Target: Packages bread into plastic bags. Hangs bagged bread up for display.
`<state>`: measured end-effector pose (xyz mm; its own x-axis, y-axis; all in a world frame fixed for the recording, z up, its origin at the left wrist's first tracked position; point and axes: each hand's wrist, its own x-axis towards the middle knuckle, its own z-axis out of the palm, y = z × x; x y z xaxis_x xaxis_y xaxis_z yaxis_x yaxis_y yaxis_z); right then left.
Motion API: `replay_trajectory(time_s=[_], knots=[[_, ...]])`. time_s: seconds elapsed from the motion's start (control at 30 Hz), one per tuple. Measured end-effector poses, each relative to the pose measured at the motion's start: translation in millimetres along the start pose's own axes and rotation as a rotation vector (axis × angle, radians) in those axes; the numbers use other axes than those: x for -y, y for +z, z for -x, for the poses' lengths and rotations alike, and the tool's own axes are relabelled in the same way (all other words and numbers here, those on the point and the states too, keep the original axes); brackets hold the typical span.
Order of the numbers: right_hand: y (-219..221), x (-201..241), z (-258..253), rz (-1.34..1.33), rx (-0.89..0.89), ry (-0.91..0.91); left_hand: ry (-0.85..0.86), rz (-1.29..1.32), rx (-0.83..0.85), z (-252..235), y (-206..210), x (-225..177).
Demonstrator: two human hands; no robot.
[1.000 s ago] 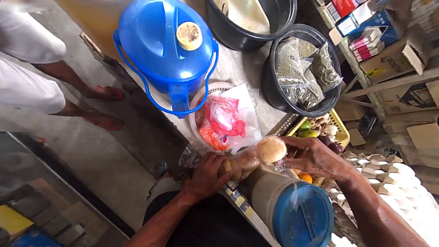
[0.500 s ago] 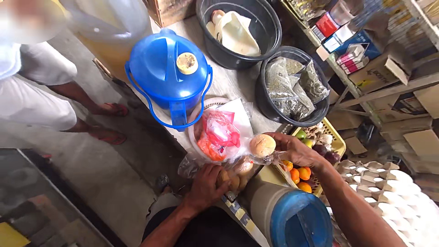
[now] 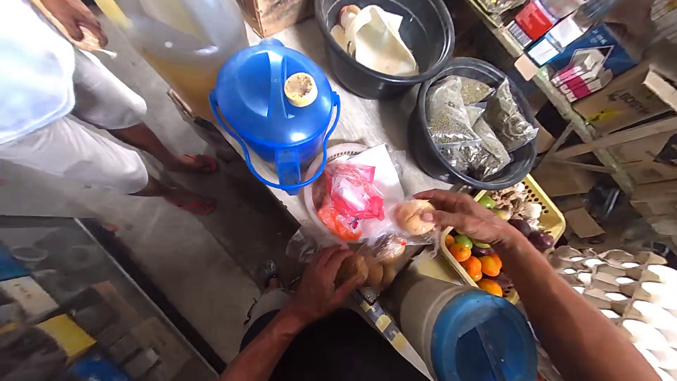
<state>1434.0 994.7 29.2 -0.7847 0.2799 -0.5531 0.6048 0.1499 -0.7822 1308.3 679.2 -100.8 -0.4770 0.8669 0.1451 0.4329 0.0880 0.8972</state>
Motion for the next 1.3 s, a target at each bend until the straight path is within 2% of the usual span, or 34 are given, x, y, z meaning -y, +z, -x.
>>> replay_trajectory(time_s=[0.13, 0.2, 0.27, 0.3, 0.37, 0.43, 0.5, 0.6, 0.67, 0.77, 0.97, 1.13, 1.3], knots=[[-10, 19, 27, 0.105, -0.185, -0.002, 0.000, 0.176, -0.139, 14, -39, -1], [-17, 29, 48, 0.174, -0.282, -0.026, -0.067, 0.219, -0.184, 18, -59, -1], [-20, 35, 71, 0.229, -0.389, -0.126, -0.156, 0.293, -0.198, 20, -77, 2], [-15, 39, 82, 0.212, -0.428, -0.181, -0.171, 0.336, -0.207, 21, -86, 5], [29, 74, 103, 0.150, -0.465, -0.246, -0.164, 0.400, -0.219, 24, -103, 9], [91, 94, 111, 0.002, -0.393, -0.394, -0.119, 0.455, -0.217, 29, -121, 8], [156, 91, 100, -0.170, -0.256, -0.520, -0.049, 0.497, -0.195, 33, -136, 2], [241, 75, 66, -0.492, -0.133, -0.589, 0.071, 0.493, -0.154, 38, -157, -7], [272, 68, 48, -0.623, -0.074, -0.588, 0.159, 0.440, -0.119, 42, -171, -11], [291, 65, 30, -0.674, 0.066, -0.536, 0.250, 0.372, -0.043, 49, -196, -12], [317, 73, 8, -0.621, 0.280, -0.617, 0.350, 0.305, 0.102, 56, -239, -2], [337, 78, 1, -0.659, 0.231, -0.642, 0.355, 0.293, 0.092, 63, -255, 9], [340, 79, 1, -0.650, 0.065, -0.558, 0.200, 0.281, -0.028, 72, -253, 17]])
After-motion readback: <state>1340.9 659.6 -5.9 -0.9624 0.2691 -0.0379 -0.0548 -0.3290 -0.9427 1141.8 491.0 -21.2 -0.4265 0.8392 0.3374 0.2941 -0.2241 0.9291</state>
